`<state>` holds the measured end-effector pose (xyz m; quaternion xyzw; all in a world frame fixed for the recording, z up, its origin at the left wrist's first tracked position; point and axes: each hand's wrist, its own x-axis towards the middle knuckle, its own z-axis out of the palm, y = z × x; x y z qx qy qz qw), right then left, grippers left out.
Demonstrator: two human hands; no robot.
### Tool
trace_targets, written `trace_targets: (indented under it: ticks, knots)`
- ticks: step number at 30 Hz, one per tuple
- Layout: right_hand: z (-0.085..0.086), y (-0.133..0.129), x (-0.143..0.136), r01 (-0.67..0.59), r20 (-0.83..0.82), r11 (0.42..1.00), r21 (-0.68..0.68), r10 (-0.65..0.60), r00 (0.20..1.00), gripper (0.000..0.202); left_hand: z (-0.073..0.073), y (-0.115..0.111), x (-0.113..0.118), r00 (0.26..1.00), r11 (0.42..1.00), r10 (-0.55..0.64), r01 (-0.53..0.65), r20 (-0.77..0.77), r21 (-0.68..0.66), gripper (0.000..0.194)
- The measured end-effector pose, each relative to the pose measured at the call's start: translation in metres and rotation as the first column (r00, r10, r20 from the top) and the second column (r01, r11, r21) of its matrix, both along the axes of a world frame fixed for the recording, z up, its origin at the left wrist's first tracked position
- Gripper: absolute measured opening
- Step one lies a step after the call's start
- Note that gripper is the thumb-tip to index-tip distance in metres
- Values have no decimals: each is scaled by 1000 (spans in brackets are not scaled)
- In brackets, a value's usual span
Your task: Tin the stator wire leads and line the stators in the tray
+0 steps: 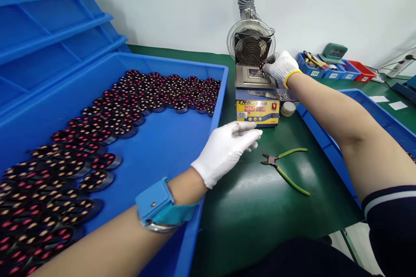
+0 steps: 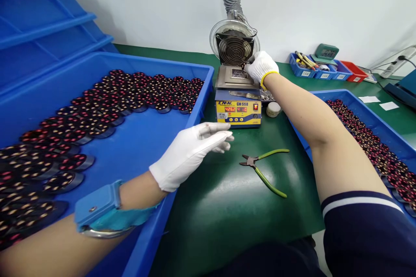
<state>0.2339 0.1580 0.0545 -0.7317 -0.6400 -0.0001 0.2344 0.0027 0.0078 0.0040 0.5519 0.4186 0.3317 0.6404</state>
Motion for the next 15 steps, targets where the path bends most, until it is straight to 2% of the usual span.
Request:
trace_targets:
  ticks: [5,10,15]
  knots:
    - [5,-1,3,10,-5,1000,16,-10,1000,29,-1,1,0,1000,1000,-2,2,-1,6,48]
    - [1,-3,2,13,-36,1000,0,-13,999,25,-2,1,0,1000,1000,-4,4,-5,12,49]
    - [4,-4,4,9,-138,1000,5,-8,990,23,-1,0,-1,1000,1000,-11,11,-16,15,54]
